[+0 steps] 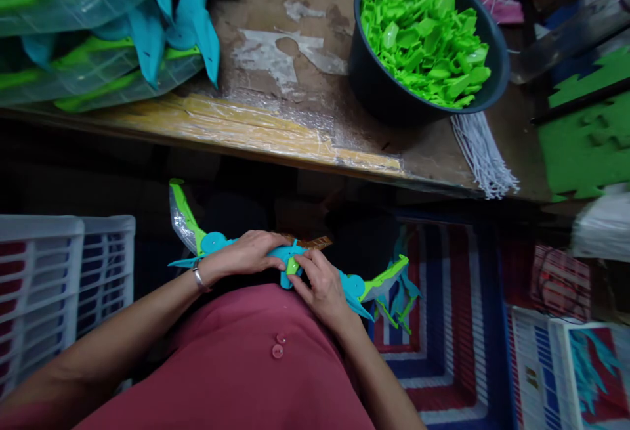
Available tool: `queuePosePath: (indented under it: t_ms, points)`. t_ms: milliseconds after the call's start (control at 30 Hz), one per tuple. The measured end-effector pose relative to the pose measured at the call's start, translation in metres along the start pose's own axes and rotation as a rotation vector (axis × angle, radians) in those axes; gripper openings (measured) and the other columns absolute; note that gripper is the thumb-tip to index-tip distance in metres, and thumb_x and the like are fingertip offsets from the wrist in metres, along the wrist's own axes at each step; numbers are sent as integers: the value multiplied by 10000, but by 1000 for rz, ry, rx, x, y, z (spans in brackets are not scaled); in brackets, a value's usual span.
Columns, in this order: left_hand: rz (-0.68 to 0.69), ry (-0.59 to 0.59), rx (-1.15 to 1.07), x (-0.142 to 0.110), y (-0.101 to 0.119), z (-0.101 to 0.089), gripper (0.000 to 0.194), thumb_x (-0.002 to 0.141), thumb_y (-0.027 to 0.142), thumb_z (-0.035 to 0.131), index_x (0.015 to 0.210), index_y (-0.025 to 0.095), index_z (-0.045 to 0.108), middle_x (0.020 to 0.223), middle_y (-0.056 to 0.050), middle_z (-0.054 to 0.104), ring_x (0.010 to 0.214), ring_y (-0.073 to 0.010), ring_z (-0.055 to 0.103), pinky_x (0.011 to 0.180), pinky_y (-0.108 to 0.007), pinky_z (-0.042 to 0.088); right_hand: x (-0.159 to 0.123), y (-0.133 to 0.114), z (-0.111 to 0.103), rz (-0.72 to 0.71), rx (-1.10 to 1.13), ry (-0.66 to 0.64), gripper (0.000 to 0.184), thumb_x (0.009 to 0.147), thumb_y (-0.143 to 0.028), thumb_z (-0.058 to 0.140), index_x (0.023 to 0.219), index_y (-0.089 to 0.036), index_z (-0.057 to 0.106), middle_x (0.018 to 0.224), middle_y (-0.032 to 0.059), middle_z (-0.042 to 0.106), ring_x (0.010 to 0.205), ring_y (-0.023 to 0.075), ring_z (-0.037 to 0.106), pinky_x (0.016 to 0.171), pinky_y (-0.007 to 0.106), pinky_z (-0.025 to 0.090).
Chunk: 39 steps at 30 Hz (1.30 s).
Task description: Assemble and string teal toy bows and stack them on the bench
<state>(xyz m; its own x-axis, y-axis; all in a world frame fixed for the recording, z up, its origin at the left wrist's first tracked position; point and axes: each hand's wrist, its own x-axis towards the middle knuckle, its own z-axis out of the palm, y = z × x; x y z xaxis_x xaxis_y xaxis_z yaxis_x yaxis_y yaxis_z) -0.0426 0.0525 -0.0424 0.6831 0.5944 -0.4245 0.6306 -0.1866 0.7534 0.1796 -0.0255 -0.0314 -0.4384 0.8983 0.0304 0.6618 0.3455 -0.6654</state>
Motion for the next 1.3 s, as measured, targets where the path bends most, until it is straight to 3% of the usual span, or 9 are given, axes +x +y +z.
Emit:
queuePosePath:
  t_ms: [100,267,467,700,867,933,1067,1167,1300]
  points:
    - [-13,-21,-6,1,2,-2,472,930,448,679,1335,209,630,1318,-98,704,1229,-302,639,984,-357,457,0,-2,1,22,-12,-22,259,1007,-291,602,1245,-192,626,1037,98,619,904,226,647,755,358,590]
    - [-78,-126,-6,14,9,-11,461,865,562,676,1120,181,719,1171,-133,742,1115,-336,674,865,-356,492,2,-5,4,48,-54,-56,214,1018,-301,588,1207,-213,633,1022,90,618,899,227,650,747,350,585]
    - [-211,-355,-99,35,15,-17,320,769,455,706,909,167,697,743,-61,729,640,-233,701,546,-275,472,9,-8,3,127,-138,-227,91,971,-235,654,1053,-210,623,969,81,634,893,248,633,769,374,551]
    - [-297,-350,-86,41,15,-9,284,678,400,722,808,156,658,649,-58,664,529,-220,634,501,-289,451,20,-8,7,159,-113,-333,133,905,-132,698,913,-192,580,898,42,659,819,205,624,728,313,480]
    - [-246,-340,-134,39,14,-8,311,696,429,719,836,160,646,685,-47,662,544,-199,626,481,-263,428,23,-10,0,187,-124,-321,172,879,-162,760,917,-184,593,859,17,658,762,186,625,676,290,461]
    - [-217,-324,-157,35,12,-8,357,713,466,714,891,162,658,710,-44,673,552,-190,622,491,-259,431,20,-11,-5,189,-113,-312,235,880,-194,778,1041,-188,607,945,26,673,836,195,646,729,297,487]
    - [-179,-278,-169,24,10,-9,395,755,484,687,993,168,689,748,-39,696,600,-186,636,556,-260,459,10,-13,-13,226,-95,-180,543,864,-320,813,1311,-180,539,1182,106,636,1053,267,632,885,390,516]
    - [-154,-228,-120,16,14,-12,407,758,486,702,1036,189,704,818,-41,725,716,-207,670,648,-266,484,14,-11,-21,255,-42,-122,494,892,-345,778,1302,-163,571,1162,114,629,1053,265,630,892,391,513]
    - [-120,-167,-8,7,28,-10,444,781,481,700,1132,209,686,1058,-87,747,949,-281,694,790,-313,499,38,2,-30,295,15,-314,395,862,-362,805,1165,-146,673,1097,102,653,1017,258,623,879,367,474]
